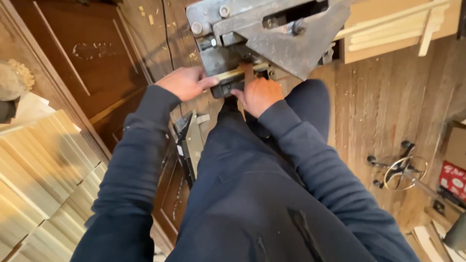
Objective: Using a manual miter chopper to cut wood moulding for picture frames.
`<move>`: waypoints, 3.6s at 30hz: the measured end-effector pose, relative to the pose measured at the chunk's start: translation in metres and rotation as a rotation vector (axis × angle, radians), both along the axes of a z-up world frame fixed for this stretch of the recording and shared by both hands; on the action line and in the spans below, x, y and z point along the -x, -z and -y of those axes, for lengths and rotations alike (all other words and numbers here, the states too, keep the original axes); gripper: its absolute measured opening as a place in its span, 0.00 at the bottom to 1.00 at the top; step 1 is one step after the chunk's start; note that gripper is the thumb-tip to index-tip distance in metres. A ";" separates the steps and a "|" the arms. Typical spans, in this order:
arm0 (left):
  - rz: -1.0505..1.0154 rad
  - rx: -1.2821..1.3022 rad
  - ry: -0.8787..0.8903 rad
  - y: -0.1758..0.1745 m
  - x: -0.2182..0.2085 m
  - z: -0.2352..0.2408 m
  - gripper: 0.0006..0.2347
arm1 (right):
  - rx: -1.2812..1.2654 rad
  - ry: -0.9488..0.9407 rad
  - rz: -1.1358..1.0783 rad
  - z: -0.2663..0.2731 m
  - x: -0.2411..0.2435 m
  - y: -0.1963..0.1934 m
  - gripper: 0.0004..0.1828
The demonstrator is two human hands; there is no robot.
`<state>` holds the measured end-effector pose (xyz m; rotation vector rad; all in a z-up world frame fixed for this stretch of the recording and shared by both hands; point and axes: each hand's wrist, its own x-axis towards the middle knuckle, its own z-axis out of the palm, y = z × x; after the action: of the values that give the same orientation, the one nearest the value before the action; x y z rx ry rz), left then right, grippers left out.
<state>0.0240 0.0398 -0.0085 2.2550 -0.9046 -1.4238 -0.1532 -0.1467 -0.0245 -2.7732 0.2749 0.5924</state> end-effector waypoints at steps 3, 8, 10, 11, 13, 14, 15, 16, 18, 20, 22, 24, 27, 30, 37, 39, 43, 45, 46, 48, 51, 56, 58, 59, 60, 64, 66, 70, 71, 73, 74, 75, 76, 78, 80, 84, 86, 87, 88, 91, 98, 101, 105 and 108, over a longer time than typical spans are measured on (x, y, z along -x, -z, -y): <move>0.160 -0.029 0.030 0.008 0.021 0.002 0.32 | -0.012 0.062 -0.004 -0.001 -0.002 -0.003 0.46; 0.236 0.078 -0.010 -0.011 0.021 -0.014 0.29 | -0.002 0.026 -0.017 0.001 -0.006 -0.012 0.42; 0.250 0.130 -0.016 -0.012 0.015 -0.032 0.28 | -0.031 0.045 -0.001 0.002 -0.007 -0.017 0.41; 0.227 0.120 -0.012 -0.013 0.009 -0.044 0.27 | 0.012 -0.003 0.008 0.002 -0.006 -0.014 0.41; 0.199 0.114 -0.015 0.000 0.005 -0.087 0.26 | 0.059 -0.058 0.011 0.002 -0.001 -0.013 0.41; 0.162 0.091 -0.074 0.014 0.001 -0.114 0.26 | 0.042 -0.060 0.048 0.006 -0.004 -0.014 0.38; 0.124 0.069 -0.132 0.028 -0.003 -0.142 0.25 | 0.026 -0.062 0.085 0.008 -0.008 -0.015 0.36; 0.131 0.064 -0.150 0.040 0.005 -0.166 0.25 | 0.021 -0.080 0.092 0.007 -0.009 -0.017 0.36; -0.588 0.157 -0.954 0.067 0.027 -0.213 0.29 | -0.044 0.003 0.065 0.006 -0.008 -0.022 0.32; -0.762 0.287 -1.120 0.032 0.053 -0.191 0.32 | -0.063 -0.021 0.108 0.006 -0.008 -0.019 0.29; -0.929 0.434 -1.279 0.008 0.080 -0.171 0.35 | -0.086 -0.048 0.156 0.004 -0.011 -0.018 0.25; -1.104 0.627 -1.340 -0.001 0.109 -0.147 0.37 | -0.134 -0.024 0.269 0.007 -0.012 -0.018 0.17; -1.164 0.780 -1.304 0.003 0.152 -0.125 0.27 | -0.191 -0.103 0.342 0.004 -0.014 -0.026 0.14; -1.201 0.838 -1.283 -0.006 0.181 -0.102 0.17 | -0.309 -0.129 0.412 -0.003 -0.011 -0.069 0.08; -1.167 0.796 -1.147 -0.016 0.228 -0.054 0.17 | -0.760 -0.101 0.365 0.020 0.060 -0.042 0.11; -1.169 0.761 -1.030 -0.018 0.240 -0.039 0.16 | -1.382 0.327 -0.049 0.032 0.082 -0.026 0.14; -1.151 0.679 -0.933 -0.027 0.254 0.003 0.15 | -1.603 0.514 -0.109 0.058 0.103 -0.024 0.15; -1.175 0.647 -0.836 -0.033 0.264 0.022 0.16 | -1.720 0.575 -0.011 0.062 0.110 -0.029 0.12; -1.180 0.644 -0.833 -0.036 0.270 0.028 0.16 | -1.718 0.582 -0.010 0.067 0.113 -0.034 0.12; -1.225 0.672 -0.766 -0.041 0.280 0.039 0.18 | -1.450 0.606 0.049 0.078 0.116 -0.043 0.12; -1.098 0.637 -0.744 -0.063 0.280 0.053 0.17 | -1.458 0.558 0.025 0.094 0.129 -0.040 0.12; -0.617 0.638 -0.782 -0.052 0.289 0.067 0.14 | -1.378 0.514 0.004 0.108 0.139 -0.040 0.14; -0.498 0.639 -0.796 -0.059 0.288 0.070 0.14 | -1.332 0.488 0.015 0.110 0.140 -0.041 0.14; -0.532 0.629 -0.802 -0.064 0.287 0.072 0.14 | -1.340 0.480 0.010 0.110 0.140 -0.042 0.14; -0.567 0.619 -0.808 -0.068 0.285 0.074 0.15 | -1.345 0.473 0.006 0.112 0.140 -0.043 0.15; -0.618 0.628 -0.772 -0.078 0.275 0.072 0.15 | -1.367 0.492 -0.055 0.110 0.135 -0.049 0.15; -0.623 0.620 -0.745 -0.084 0.270 0.069 0.15 | -1.383 0.502 -0.059 0.107 0.131 -0.052 0.15; -0.651 0.652 -0.728 -0.074 0.259 0.061 0.15 | -1.391 0.502 -0.050 0.102 0.121 -0.054 0.15; -0.668 0.660 -0.725 -0.073 0.257 0.059 0.15 | -1.366 0.492 -0.038 0.100 0.120 -0.055 0.15; -0.693 0.663 -0.723 -0.076 0.252 0.055 0.16 | -1.341 0.490 -0.031 0.097 0.118 -0.054 0.15; -0.689 0.643 -0.719 -0.080 0.249 0.055 0.15 | -1.323 0.484 -0.024 0.096 0.118 -0.053 0.16; -0.685 0.624 -0.714 -0.085 0.245 0.054 0.15 | -1.305 0.479 -0.018 0.095 0.117 -0.053 0.16; -0.686 0.621 -0.711 -0.086 0.245 0.053 0.15 | -1.306 0.483 -0.016 0.093 0.116 -0.054 0.16; -0.676 0.591 -0.699 -0.088 0.241 0.054 0.15 | -1.317 0.484 0.012 0.094 0.110 -0.060 0.16; -0.679 0.612 -0.686 -0.078 0.238 0.055 0.15 | -1.320 0.503 0.007 0.096 0.109 -0.059 0.16; -0.465 0.644 -0.583 -0.075 0.236 0.056 0.13 | -1.241 0.517 -0.010 0.098 0.107 -0.066 0.17; -0.151 0.539 -0.465 -0.083 0.239 0.060 0.11 | -1.141 0.521 -0.001 0.093 0.106 -0.080 0.19; 0.159 0.427 -0.344 -0.087 0.242 0.062 0.09 | -1.043 0.523 0.004 0.091 0.105 -0.087 0.20; 0.157 0.429 -0.341 -0.092 0.245 0.066 0.09 | -1.040 0.526 0.005 0.092 0.107 -0.083 0.20; 0.564 0.173 -0.159 -0.113 0.246 0.073 0.07 | -1.116 0.608 -0.054 0.095 0.108 -0.075 0.24; -0.235 0.623 -0.513 -0.103 0.225 0.057 0.16 | -1.703 0.522 -0.059 0.121 0.117 -0.073 0.10; -0.677 0.605 -0.620 -0.097 0.221 0.054 0.16 | -1.774 0.467 -0.090 0.120 0.112 -0.085 0.14; -0.669 0.611 -0.661 -0.089 0.222 0.055 0.13 | -1.643 0.555 -0.104 0.115 0.106 -0.093 0.19; -0.525 0.593 -0.648 -0.093 0.222 0.058 0.13 | -1.598 0.608 -0.063 0.118 0.112 -0.072 0.14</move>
<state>-0.1985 -0.0181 0.0841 1.4278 -0.3066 -1.1443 -0.2653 -0.2647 0.0474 -1.0569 0.3822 0.4031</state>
